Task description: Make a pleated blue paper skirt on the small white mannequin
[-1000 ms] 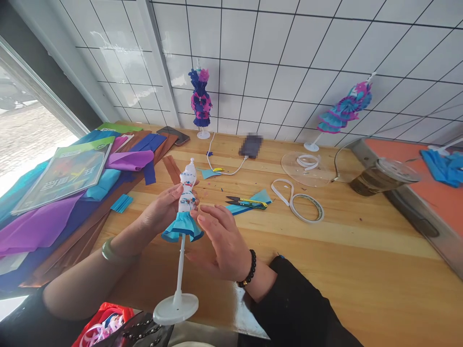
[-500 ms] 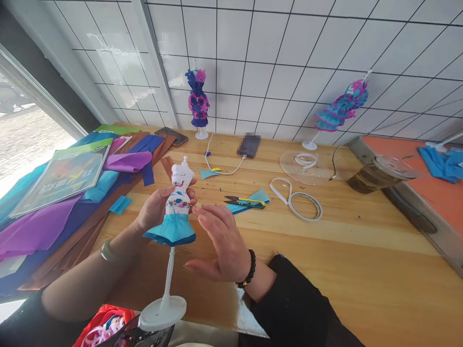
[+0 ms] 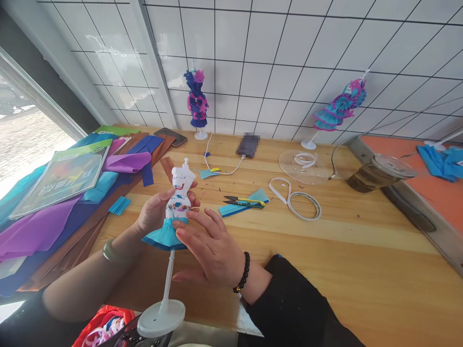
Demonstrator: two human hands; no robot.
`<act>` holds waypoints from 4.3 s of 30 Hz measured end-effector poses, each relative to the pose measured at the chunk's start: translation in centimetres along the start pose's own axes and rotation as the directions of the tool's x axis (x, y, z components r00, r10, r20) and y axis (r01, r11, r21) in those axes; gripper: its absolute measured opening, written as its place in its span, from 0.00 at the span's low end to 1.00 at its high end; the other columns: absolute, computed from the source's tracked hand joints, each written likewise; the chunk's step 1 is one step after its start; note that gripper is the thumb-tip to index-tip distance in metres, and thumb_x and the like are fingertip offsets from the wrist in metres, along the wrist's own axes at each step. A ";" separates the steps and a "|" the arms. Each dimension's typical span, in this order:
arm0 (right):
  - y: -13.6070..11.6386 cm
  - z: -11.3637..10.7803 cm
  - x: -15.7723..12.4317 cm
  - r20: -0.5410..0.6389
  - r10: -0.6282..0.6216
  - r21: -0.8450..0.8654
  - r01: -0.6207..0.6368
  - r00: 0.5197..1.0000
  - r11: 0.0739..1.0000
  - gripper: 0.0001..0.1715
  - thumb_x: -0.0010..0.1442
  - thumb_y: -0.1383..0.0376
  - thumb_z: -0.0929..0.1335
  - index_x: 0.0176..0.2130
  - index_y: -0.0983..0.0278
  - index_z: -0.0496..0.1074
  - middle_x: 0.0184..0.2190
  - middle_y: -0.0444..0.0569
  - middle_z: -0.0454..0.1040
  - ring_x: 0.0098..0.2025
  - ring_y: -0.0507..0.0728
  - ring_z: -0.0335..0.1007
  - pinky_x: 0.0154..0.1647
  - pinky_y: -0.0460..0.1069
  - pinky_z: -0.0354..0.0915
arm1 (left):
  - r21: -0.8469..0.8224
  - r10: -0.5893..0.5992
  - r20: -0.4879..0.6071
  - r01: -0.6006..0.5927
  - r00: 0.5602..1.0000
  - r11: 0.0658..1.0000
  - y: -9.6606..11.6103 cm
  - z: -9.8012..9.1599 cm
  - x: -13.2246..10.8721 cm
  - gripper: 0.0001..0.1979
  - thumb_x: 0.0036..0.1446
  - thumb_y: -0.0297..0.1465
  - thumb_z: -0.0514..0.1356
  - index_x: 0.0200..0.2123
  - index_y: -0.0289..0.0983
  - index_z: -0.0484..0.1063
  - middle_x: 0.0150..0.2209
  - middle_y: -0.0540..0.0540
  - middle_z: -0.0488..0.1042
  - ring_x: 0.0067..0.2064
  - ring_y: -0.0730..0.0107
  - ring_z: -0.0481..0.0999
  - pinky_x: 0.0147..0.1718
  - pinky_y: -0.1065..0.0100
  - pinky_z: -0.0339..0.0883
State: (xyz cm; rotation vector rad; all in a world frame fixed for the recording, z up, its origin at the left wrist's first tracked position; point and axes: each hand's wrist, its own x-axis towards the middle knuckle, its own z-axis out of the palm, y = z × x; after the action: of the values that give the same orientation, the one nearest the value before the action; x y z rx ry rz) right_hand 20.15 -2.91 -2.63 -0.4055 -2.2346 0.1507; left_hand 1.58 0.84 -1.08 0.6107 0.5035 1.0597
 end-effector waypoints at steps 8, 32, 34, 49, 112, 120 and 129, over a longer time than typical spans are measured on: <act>0.1 -0.2 0.0 -0.052 0.044 0.038 -0.042 0.998 0.998 0.46 0.58 0.50 0.65 0.65 0.64 0.42 0.52 0.57 0.70 0.62 0.63 0.54 0.59 0.64 0.52 | -0.034 0.028 -0.017 -0.028 0.999 0.999 0.2 0.1 0.0 0.20 0.51 0.32 0.57 0.48 0.31 0.70 0.34 0.43 0.75 0.40 0.60 0.75 0.42 0.60 0.69; 0.2 0.0 -0.1 -0.012 0.094 0.076 -0.093 0.996 0.993 0.44 0.58 0.52 0.66 0.64 0.65 0.45 0.53 0.59 0.69 0.61 0.63 0.54 0.59 0.64 0.54 | -0.027 0.039 0.002 -0.039 0.999 0.999 0.0 -0.1 0.2 0.18 0.52 0.32 0.56 0.46 0.33 0.70 0.33 0.44 0.73 0.39 0.60 0.74 0.42 0.59 0.68; 0.2 0.0 -0.1 0.030 0.096 0.039 -0.097 0.995 0.995 0.44 0.58 0.51 0.66 0.64 0.65 0.46 0.52 0.58 0.70 0.62 0.63 0.53 0.60 0.63 0.52 | -0.006 0.044 -0.005 -0.044 0.999 0.999 0.0 -0.1 0.2 0.18 0.51 0.32 0.56 0.46 0.33 0.70 0.33 0.44 0.74 0.39 0.60 0.74 0.43 0.59 0.67; -0.3 0.1 0.1 -0.210 0.138 -0.015 -0.145 0.968 0.989 0.25 0.53 0.66 0.70 0.50 0.61 0.64 0.37 0.51 0.73 0.42 0.59 0.67 0.43 0.58 0.65 | 0.042 0.116 -0.003 -0.116 0.993 0.992 -0.3 0.3 0.2 0.10 0.51 0.29 0.60 0.39 0.36 0.70 0.35 0.45 0.74 0.41 0.62 0.75 0.50 0.51 0.65; 1.4 1.2 -1.1 -0.143 0.601 0.189 -0.574 0.787 0.797 0.18 0.58 0.66 0.67 0.49 0.60 0.66 0.40 0.48 0.76 0.40 0.54 0.74 0.44 0.50 0.70 | -0.047 -0.105 -0.329 0.095 0.939 0.994 -0.4 -0.7 1.6 0.10 0.61 0.32 0.52 0.35 0.32 0.70 0.30 0.41 0.78 0.32 0.63 0.79 0.34 0.66 0.74; 1.4 0.9 -0.8 -0.220 0.515 0.181 -0.484 0.828 0.856 0.19 0.57 0.70 0.67 0.49 0.61 0.64 0.46 0.53 0.70 0.50 0.58 0.67 0.51 0.56 0.65 | -0.102 -0.080 -0.374 0.044 0.924 0.994 -0.4 -1.0 1.8 0.08 0.60 0.30 0.53 0.36 0.32 0.70 0.31 0.43 0.77 0.35 0.64 0.79 0.35 0.69 0.73; 0.9 0.9 -0.9 -0.055 0.507 0.152 -0.495 0.860 0.856 0.05 0.60 0.68 0.63 0.37 0.61 0.69 0.27 0.46 0.73 0.27 0.52 0.68 0.27 0.47 0.65 | -0.125 -0.068 -0.281 0.034 0.957 0.992 0.1 -1.5 1.7 0.10 0.59 0.31 0.52 0.34 0.32 0.71 0.30 0.42 0.78 0.34 0.62 0.79 0.37 0.63 0.73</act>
State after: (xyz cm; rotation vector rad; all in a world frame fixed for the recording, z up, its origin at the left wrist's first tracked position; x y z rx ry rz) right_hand 20.19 -2.37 -4.04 -0.9007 -1.9663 0.5432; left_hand 1.28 2.72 -2.25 0.3385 0.6981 1.1263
